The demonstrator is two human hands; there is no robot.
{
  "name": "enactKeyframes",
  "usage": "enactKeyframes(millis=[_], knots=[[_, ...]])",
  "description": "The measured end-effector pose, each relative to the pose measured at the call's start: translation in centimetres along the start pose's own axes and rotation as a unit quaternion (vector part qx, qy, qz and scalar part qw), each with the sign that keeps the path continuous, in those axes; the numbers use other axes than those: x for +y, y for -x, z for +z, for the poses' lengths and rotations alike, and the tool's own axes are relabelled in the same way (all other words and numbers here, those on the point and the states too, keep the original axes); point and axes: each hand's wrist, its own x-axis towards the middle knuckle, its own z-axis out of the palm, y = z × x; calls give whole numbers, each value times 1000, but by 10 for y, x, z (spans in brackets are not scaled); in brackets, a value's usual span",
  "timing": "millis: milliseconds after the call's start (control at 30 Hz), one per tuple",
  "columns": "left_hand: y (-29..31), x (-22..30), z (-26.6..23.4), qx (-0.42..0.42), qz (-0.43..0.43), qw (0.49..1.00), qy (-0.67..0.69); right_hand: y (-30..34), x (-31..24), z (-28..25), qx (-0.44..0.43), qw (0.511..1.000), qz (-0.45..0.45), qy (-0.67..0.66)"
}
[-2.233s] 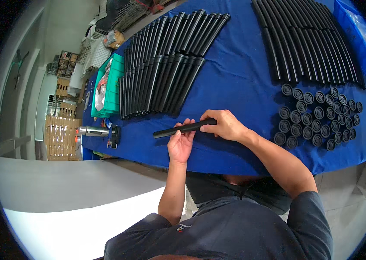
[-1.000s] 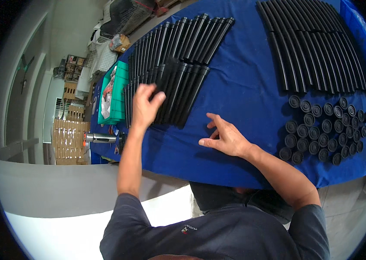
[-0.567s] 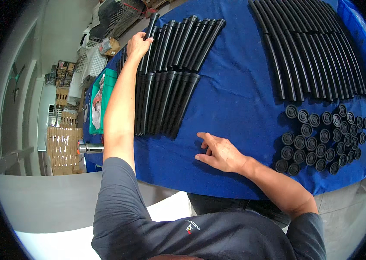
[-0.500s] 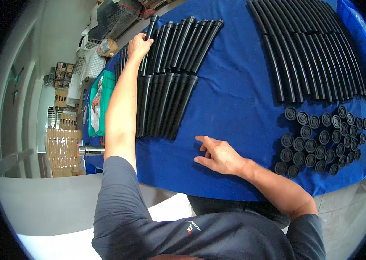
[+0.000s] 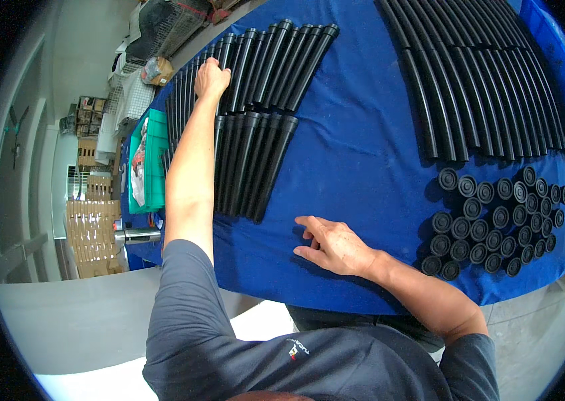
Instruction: Manually fitting a plastic cap onto the end of a black plastic tube as part of an assembly process.
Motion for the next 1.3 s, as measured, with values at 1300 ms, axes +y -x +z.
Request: enactKeyframes(millis=[1300], knots=[[335,242,-49,-57,615,740,265,8,9,11,64,981,-172,-61]])
